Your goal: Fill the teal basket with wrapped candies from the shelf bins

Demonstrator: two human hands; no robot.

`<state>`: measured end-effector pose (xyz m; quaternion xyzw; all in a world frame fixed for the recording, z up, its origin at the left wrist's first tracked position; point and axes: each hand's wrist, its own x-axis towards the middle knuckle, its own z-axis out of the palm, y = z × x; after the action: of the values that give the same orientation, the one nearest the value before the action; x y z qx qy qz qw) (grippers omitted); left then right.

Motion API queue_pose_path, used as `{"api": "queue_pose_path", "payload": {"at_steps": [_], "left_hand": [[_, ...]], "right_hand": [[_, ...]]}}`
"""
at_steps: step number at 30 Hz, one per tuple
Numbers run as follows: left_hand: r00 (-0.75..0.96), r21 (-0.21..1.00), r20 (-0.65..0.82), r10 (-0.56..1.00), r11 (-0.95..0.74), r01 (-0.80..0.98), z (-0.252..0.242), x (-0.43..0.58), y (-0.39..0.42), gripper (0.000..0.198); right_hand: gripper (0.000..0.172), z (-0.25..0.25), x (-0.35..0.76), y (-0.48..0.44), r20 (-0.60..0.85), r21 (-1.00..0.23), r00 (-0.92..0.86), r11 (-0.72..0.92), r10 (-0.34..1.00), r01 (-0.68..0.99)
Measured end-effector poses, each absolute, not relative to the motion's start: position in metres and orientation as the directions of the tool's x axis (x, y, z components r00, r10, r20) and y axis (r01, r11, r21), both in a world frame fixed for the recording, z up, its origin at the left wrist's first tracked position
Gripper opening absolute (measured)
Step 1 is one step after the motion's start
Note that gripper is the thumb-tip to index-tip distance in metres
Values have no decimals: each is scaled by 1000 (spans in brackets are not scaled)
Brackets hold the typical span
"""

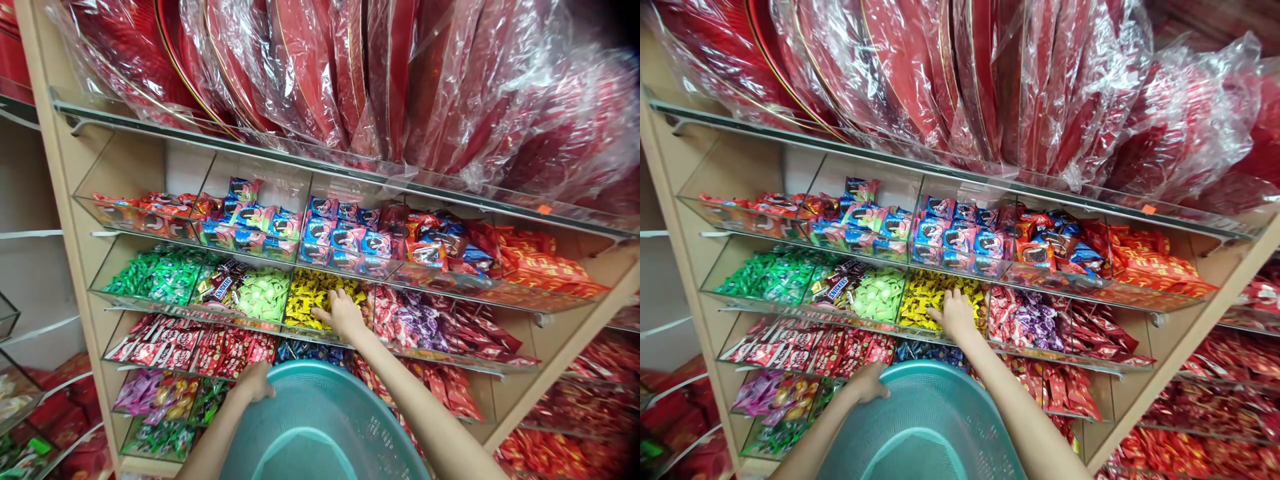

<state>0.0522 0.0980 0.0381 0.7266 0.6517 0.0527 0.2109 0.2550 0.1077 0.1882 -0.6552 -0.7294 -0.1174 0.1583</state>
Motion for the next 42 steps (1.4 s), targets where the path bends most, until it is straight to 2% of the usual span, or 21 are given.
{"api": "queue_pose_path", "payload": {"at_steps": [14,25,29,37,42], "left_hand": [[147,366,-192,970,-68,928,36,52,98,40],[144,369,-181,973,-69,927,37,52,97,40],[145,375,-178,973,-69,925,33,51,98,41],[133,376,-191,972,-52,925,35,52,97,39],[145,374,-192,970,-65,925,38,53,96,41]], "right_hand": [[64,186,231,137,308,-36,-122,140,944,989],[42,186,254,145,325,-123,-217,268,921,955],[41,184,258,146,340,-125,-284,343,896,931],[34,183,263,150,392,-292,-328,454,860,842],[31,190,269,152,452,-518,-214,450,866,727]]}}
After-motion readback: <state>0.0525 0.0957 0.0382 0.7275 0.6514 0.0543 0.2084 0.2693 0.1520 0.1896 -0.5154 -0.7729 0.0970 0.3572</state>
